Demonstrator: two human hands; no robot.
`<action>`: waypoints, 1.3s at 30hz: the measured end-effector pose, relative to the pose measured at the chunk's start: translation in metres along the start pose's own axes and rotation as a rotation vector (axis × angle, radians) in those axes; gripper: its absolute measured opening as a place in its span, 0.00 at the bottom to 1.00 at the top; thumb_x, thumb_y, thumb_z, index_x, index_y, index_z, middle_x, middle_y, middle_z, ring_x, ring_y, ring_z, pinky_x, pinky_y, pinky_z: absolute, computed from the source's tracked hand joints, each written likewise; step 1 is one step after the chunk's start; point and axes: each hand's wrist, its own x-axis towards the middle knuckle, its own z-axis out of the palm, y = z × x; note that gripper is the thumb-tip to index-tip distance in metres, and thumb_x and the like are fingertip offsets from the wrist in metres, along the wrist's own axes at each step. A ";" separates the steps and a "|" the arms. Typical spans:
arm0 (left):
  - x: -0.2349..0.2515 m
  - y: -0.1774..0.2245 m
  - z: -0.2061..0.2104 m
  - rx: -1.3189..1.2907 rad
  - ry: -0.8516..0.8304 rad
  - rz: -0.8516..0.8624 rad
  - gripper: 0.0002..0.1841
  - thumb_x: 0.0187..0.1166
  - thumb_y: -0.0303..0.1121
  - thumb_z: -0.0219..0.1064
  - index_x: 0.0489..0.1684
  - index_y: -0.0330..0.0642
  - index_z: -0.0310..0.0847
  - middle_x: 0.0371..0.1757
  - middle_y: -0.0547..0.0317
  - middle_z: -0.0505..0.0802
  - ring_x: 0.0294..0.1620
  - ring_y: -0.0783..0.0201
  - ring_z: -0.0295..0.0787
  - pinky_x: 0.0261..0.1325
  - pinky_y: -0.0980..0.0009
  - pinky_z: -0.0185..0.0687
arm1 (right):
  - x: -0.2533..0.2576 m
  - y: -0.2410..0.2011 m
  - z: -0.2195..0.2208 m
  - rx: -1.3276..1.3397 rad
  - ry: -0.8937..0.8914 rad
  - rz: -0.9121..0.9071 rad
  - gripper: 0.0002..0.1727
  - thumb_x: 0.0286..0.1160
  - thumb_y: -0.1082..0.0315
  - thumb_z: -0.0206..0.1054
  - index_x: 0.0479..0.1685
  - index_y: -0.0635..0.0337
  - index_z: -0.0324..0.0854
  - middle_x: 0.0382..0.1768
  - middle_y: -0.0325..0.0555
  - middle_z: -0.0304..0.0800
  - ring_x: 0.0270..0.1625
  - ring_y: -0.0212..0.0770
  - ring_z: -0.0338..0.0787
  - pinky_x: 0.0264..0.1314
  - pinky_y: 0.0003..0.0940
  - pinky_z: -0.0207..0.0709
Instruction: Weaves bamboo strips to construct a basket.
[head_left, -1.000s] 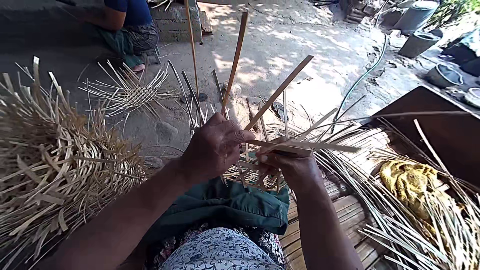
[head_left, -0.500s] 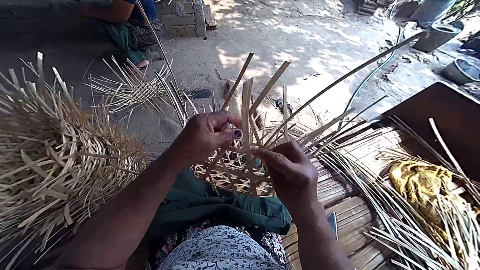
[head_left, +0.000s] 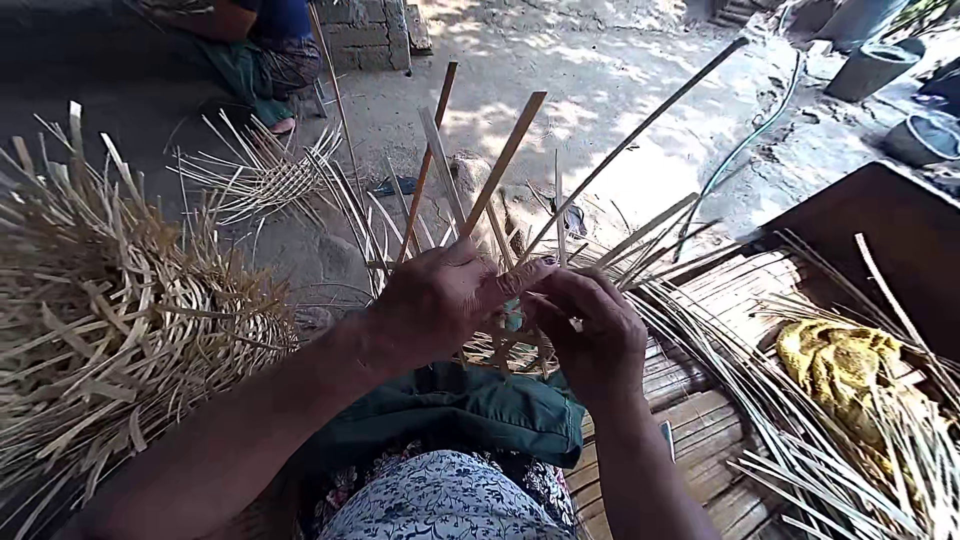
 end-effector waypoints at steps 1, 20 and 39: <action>0.004 -0.004 -0.004 -0.017 0.028 -0.012 0.22 0.81 0.34 0.68 0.74 0.50 0.84 0.40 0.53 0.93 0.40 0.52 0.86 0.40 0.59 0.82 | 0.001 -0.002 -0.002 0.049 0.038 0.006 0.16 0.75 0.70 0.74 0.61 0.62 0.86 0.49 0.45 0.89 0.42 0.30 0.91 0.45 0.28 0.91; -0.014 -0.006 0.007 -0.398 0.167 -0.257 0.06 0.75 0.31 0.73 0.45 0.44 0.91 0.43 0.66 0.94 0.48 0.68 0.82 0.56 0.70 0.75 | 0.019 0.000 -0.005 0.136 -0.246 0.240 0.06 0.66 0.71 0.77 0.40 0.55 0.88 0.33 0.33 0.91 0.29 0.25 0.87 0.31 0.24 0.85; -0.016 0.010 0.020 0.095 0.066 -0.151 0.25 0.67 0.53 0.78 0.53 0.44 0.93 0.41 0.52 0.89 0.47 0.50 0.84 0.48 0.59 0.81 | 0.002 -0.004 0.013 -0.468 -0.068 0.011 0.10 0.78 0.64 0.71 0.51 0.52 0.95 0.32 0.45 0.85 0.28 0.41 0.84 0.26 0.38 0.79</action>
